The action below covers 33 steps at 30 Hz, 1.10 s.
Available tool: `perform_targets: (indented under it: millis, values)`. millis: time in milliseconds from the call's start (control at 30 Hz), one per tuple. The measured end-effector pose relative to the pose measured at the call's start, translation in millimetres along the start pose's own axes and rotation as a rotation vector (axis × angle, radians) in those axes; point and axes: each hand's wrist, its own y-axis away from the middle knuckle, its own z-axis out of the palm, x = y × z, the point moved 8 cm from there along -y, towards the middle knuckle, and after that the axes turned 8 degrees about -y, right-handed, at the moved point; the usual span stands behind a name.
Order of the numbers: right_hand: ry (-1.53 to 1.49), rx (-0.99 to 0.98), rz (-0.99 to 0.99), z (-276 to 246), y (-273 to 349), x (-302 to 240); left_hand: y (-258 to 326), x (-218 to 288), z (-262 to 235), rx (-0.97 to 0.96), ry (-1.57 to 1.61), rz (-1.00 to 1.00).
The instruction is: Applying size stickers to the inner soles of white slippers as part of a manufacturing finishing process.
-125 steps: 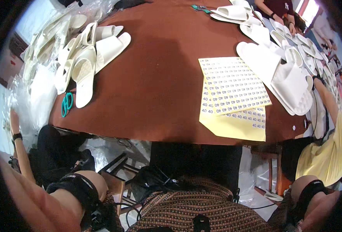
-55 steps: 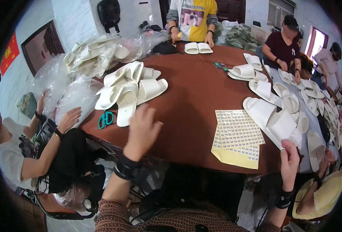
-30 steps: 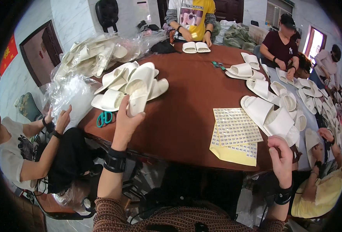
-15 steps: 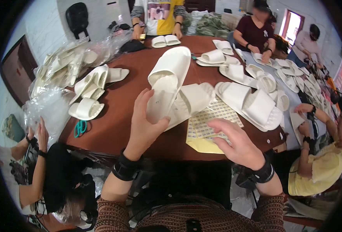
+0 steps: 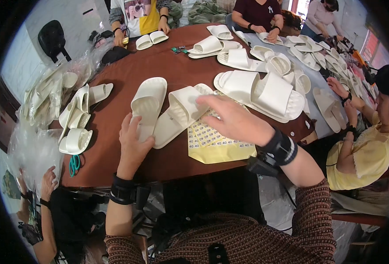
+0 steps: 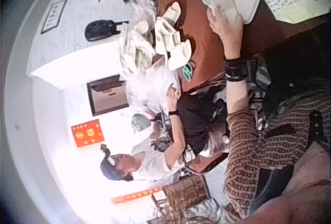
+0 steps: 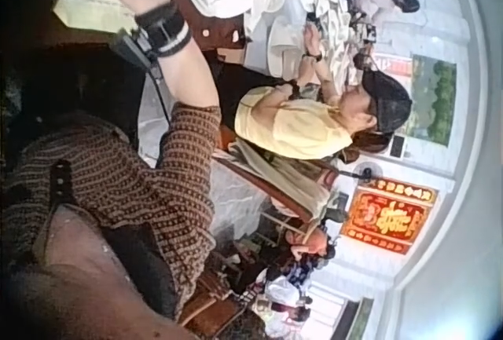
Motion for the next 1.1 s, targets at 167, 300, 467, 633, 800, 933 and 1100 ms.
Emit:
perform_targets:
  millis: [167,300,467,633,800,933,1100]
  values:
    - [0.133,-0.057,0.183,16,-38,25,3,-8,9,-0.071,0.047,-0.075]
    - [0.218,-0.175,0.331,37,-55,43,9,-2,0,-0.053,0.042,-0.068]
    - [0.218,-0.194,0.36,44,-64,57,16,6,-14,-0.031,0.138,-0.065]
    - [0.126,-0.187,0.119,39,-78,35,35,14,-26,0.052,0.158,-0.093]
    - [0.084,-0.273,0.015,52,-89,35,52,23,-34,0.041,0.098,-0.104]
    - [0.091,-0.339,-0.014,57,-86,40,66,36,-36,-0.012,0.069,-0.12]
    - [0.059,-0.399,0.023,52,-83,36,77,49,-32,-0.046,0.104,-0.112]
